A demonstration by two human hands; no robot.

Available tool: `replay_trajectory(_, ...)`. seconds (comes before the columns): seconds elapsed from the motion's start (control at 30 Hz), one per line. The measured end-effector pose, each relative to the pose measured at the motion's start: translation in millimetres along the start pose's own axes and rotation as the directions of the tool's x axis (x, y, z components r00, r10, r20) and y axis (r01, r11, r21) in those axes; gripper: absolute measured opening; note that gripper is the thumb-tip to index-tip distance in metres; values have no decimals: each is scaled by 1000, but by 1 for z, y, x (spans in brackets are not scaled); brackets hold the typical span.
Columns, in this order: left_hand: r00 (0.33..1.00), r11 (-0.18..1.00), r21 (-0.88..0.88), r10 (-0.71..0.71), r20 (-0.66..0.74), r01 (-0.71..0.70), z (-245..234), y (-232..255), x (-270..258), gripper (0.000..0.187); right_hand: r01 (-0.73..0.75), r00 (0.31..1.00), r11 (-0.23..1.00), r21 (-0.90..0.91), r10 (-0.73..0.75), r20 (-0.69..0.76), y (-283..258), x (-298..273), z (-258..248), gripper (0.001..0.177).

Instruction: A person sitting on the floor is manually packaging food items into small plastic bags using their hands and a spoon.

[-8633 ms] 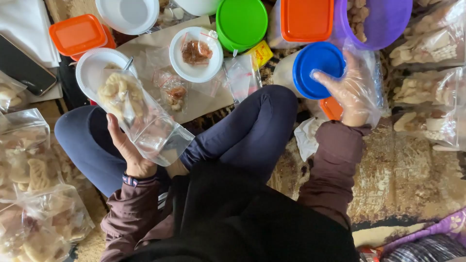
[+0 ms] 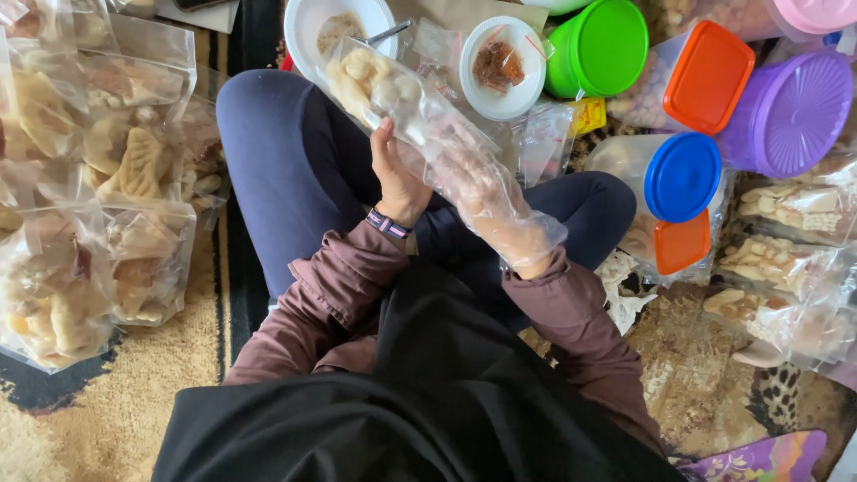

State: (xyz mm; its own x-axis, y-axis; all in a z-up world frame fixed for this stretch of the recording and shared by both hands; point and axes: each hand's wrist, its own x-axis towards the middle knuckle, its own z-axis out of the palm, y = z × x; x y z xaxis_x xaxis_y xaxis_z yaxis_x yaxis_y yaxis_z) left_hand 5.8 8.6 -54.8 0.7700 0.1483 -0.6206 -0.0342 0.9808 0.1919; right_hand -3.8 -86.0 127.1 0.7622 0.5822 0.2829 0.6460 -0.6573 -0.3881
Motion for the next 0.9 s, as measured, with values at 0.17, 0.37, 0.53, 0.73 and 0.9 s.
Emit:
replay_trajectory(0.17,999,994,94,-46,-20,47,41,16,-28,79,297,953,940,-168,-303,-8,31,-15,21,30)
replay_trajectory(0.37,996,985,155,-77,-40,82,14,3,-20,89,325,942,899,-293,-334,20,58,-2,84,22)
replay_trajectory(0.53,993,982,149,-111,-36,115,30,11,-25,84,332,941,884,-328,-336,45,65,-19,88,16)
replay_trajectory(0.73,986,971,174,-158,-52,165,5,2,-12,86,375,925,864,-336,-373,73,63,-24,68,11)
replay_trajectory(0.9,992,971,204,-124,-12,124,51,13,-39,79,359,933,900,-246,-350,83,65,-30,68,11)
